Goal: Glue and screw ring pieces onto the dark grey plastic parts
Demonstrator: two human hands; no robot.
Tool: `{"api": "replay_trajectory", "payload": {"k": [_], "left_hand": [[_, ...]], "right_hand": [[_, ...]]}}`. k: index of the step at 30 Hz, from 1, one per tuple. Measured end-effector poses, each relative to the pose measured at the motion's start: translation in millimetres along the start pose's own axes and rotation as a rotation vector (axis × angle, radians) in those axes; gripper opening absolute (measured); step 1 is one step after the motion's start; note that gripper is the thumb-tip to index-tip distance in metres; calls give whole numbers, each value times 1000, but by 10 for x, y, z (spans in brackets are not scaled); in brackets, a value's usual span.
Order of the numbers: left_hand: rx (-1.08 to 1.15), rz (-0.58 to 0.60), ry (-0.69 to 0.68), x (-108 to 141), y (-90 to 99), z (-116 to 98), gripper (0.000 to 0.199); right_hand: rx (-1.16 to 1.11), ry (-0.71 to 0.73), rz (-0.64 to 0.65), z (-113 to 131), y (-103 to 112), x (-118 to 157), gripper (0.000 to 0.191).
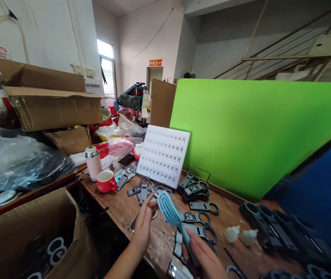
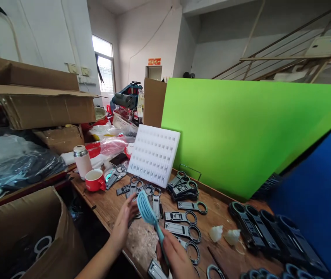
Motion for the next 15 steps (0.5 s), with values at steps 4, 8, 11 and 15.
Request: {"api": "replay_trajectory", "payload": {"k": [4,8,11,15], "left_hand": [[-444,-173,-6,-320,539,577,53],[-861,-60,30,-443,611,898,53],[-1053,-9,67,-485,557,1026,54],[-1137,-20,121,-558,535,1220,55]], "right_hand": [[319,311,174,491,-735,-934,46],[876,476,144,645,-1498,-2079,44],[1015,464,139,603,-2026,-2844,41],[1140,402,111,501,-2529,-3589,35]]}}
Point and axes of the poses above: each hand's wrist, its own x-axis away from the middle knuckle, its own y-axis out of the back of the hand, z = x × y, the point moved 1 cm from there along -x, towards the middle knuckle, and after that the axes turned 6 degrees about -x, right-handed, at the moved point
